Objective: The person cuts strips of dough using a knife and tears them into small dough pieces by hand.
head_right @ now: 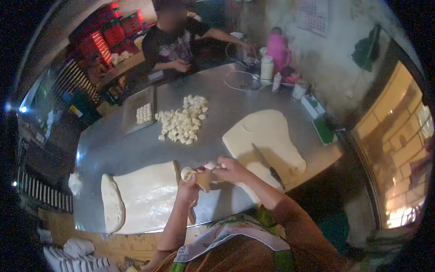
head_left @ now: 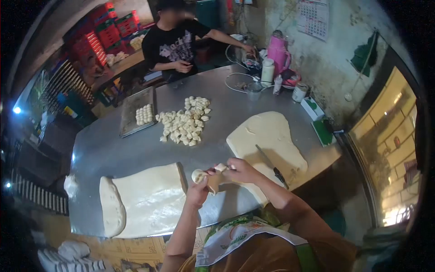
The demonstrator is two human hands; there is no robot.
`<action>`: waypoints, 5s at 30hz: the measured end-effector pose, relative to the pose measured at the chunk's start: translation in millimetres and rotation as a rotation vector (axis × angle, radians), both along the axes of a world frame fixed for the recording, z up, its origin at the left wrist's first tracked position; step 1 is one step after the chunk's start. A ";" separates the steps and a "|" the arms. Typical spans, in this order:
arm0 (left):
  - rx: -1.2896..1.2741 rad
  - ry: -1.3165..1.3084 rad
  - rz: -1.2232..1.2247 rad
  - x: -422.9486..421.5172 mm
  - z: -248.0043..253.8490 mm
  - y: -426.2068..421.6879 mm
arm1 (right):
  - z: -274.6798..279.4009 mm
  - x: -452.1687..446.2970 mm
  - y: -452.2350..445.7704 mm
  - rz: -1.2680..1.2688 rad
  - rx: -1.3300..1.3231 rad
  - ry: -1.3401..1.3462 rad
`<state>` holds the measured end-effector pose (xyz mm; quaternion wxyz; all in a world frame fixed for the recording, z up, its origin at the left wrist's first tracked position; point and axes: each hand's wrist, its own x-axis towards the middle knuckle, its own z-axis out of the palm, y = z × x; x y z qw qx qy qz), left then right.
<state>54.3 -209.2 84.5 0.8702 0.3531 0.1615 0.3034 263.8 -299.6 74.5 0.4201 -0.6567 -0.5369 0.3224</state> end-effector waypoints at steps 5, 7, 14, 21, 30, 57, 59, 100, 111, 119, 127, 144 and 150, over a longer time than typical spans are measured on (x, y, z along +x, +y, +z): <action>0.107 0.270 -0.165 -13.9 9.5 13.9 | 20.1 -35.9 1.3 0.032 0.109 0.113; 0.188 0.237 -0.223 -18.3 9.9 18.9 | 22.3 -32.3 4.8 -0.057 -0.027 0.136; 0.020 0.095 0.337 -55.9 52.3 25.5 | -3.2 60.0 -3.4 -0.524 -0.212 -0.075; 0.955 0.806 0.210 -46.2 115.0 -2.4 | 98.7 -60.4 10.5 0.008 0.521 0.002; 1.048 0.703 0.305 -8.3 11.9 -51.3 | 80.8 -91.8 -6.7 0.304 0.734 0.161; 1.120 0.592 -0.067 -33.4 37.2 33.7 | 73.5 -76.2 15.1 -0.005 0.436 -0.132; 1.171 0.570 -0.048 -31.8 38.4 32.5 | 70.7 -74.1 12.3 0.004 0.519 -0.336; 1.347 0.658 0.517 -0.3 -7.3 -9.9 | -14.2 -54.4 25.8 0.089 0.285 -0.332; 1.143 0.832 -0.222 -18.3 4.0 -12.4 | -45.2 -56.8 19.4 -0.165 -0.091 -0.445; 1.178 0.457 0.327 -2.9 -44.2 26.3 | -22.9 -72.3 22.9 -0.071 0.197 -0.357; 1.178 0.743 -0.019 -10.4 -54.6 3.9 | -20.4 -71.4 17.5 -0.147 0.203 -0.227; 1.125 0.829 0.107 -6.2 -72.3 -3.7 | -22.5 -50.5 32.6 0.146 0.295 -0.190; 1.297 0.682 -0.084 -17.1 -11.4 -35.0 | -27.0 -32.0 39.4 0.065 -0.267 -0.386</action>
